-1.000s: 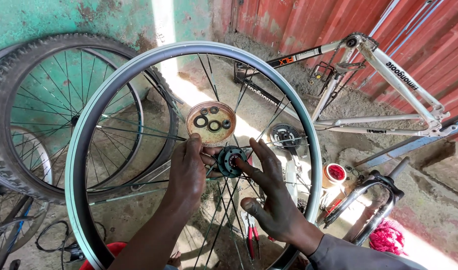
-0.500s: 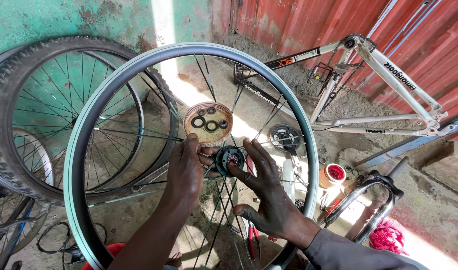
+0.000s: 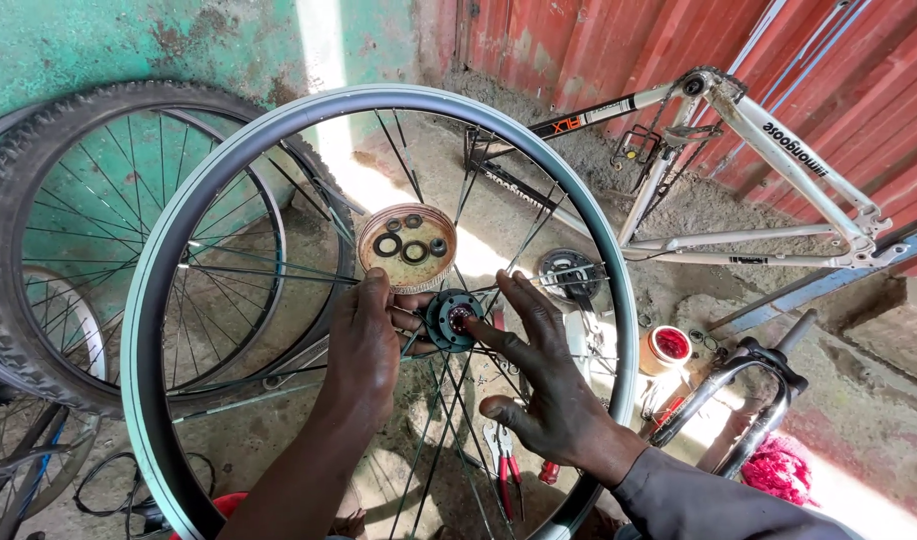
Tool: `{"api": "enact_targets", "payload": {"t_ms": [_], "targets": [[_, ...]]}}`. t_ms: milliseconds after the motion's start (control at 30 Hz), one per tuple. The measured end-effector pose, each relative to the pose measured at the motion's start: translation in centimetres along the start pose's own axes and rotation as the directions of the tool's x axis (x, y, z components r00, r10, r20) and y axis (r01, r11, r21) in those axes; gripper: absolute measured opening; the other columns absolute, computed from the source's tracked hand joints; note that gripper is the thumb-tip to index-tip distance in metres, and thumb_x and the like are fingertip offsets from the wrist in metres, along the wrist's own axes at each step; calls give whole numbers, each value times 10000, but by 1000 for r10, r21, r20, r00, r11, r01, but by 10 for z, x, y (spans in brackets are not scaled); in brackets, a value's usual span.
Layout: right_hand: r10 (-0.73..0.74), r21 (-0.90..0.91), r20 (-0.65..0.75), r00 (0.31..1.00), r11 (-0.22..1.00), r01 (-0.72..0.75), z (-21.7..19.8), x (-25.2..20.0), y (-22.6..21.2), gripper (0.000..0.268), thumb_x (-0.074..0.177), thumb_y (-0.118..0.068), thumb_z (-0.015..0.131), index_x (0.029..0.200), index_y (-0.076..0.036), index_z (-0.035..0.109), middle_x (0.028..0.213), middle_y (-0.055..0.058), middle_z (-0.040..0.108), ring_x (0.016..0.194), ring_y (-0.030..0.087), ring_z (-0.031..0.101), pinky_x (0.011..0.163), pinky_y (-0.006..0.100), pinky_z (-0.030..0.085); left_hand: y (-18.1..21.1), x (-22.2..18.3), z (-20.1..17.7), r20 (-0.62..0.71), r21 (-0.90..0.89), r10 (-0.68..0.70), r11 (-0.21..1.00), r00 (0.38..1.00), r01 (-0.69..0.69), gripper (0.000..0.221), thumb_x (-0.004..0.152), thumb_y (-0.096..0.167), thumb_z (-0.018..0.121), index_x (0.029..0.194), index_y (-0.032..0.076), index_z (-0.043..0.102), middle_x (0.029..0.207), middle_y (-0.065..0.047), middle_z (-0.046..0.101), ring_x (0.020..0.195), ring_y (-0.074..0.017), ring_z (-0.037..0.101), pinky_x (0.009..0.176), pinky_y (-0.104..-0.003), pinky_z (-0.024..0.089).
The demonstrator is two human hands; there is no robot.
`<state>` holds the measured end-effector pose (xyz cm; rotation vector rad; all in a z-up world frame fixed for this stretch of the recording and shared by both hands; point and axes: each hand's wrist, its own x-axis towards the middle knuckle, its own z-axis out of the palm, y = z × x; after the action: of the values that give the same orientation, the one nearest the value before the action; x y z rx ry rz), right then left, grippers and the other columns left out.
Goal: Adjusting a bicycle wheel hub by carefully placing ball bearings and a hub cover into the assembly.
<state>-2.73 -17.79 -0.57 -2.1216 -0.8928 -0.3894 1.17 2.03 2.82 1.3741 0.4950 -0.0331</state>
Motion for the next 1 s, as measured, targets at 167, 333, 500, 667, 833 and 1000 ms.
{"api": "enact_targets", "payload": {"t_ms": [167, 333, 500, 667, 833, 1000], "targets": [[-14, 20, 46, 999, 1000, 13, 1, 2, -1, 704, 994, -649, 422, 1506, -174, 513, 1717, 181, 139, 1608, 421, 115, 1254, 675, 197, -5, 3, -2, 26, 20, 21, 1000, 999, -21, 481, 1061, 395, 362, 953, 17, 640, 1032, -145, 770, 794, -237, 624, 616, -456, 622], [-7, 58, -56, 998, 998, 10, -8, 7, 23, 733, 894, -687, 506, 1428, -195, 613, 1631, 256, 314, 1512, 489, 240, 1211, 616, 245, -18, 15, -12, 116, 10, 169, 985, 979, -171, 503, 1127, 384, 310, 987, 24, 632, 916, -221, 663, 829, -303, 631, 634, -490, 662], [181, -75, -146, 973, 978, -194, -18, 5, 43, 1093, 707, -579, 861, 1538, -49, 389, 1334, 198, 580, 1194, 439, 590, 1022, 563, 500, -10, 15, -8, 51, -63, 185, 981, 981, -182, 475, 1115, 407, 328, 1044, 48, 630, 952, -169, 686, 823, -248, 623, 625, -445, 694], [304, -151, -42, 952, 940, -307, -5, 4, 33, 1211, 688, -551, 888, 1568, -8, 258, 1290, 251, 595, 1201, 477, 587, 1044, 624, 487, -25, 23, 1, -34, -140, 185, 972, 982, -188, 439, 1091, 439, 355, 1041, 50, 553, 940, -143, 686, 784, -225, 622, 609, -426, 710], [459, -163, 43, 887, 879, -447, 13, 4, 28, 1239, 744, -360, 917, 1573, -24, 60, 1233, 211, 637, 1203, 436, 616, 1086, 616, 481, -48, 30, 7, -28, -159, 249, 955, 968, -250, 455, 1097, 439, 353, 1033, 45, 573, 935, -150, 677, 787, -232, 634, 586, -403, 708], [264, -7, -107, 959, 964, -266, 23, -6, 49, 851, 846, 20, 762, 1499, 15, 217, 846, 108, 648, 709, 311, 663, 687, 461, 558, -53, 27, 13, -21, -266, 228, 938, 974, -225, 422, 1071, 422, 406, 1057, 30, 562, 926, -158, 633, 760, -281, 623, 561, -472, 704]]}}
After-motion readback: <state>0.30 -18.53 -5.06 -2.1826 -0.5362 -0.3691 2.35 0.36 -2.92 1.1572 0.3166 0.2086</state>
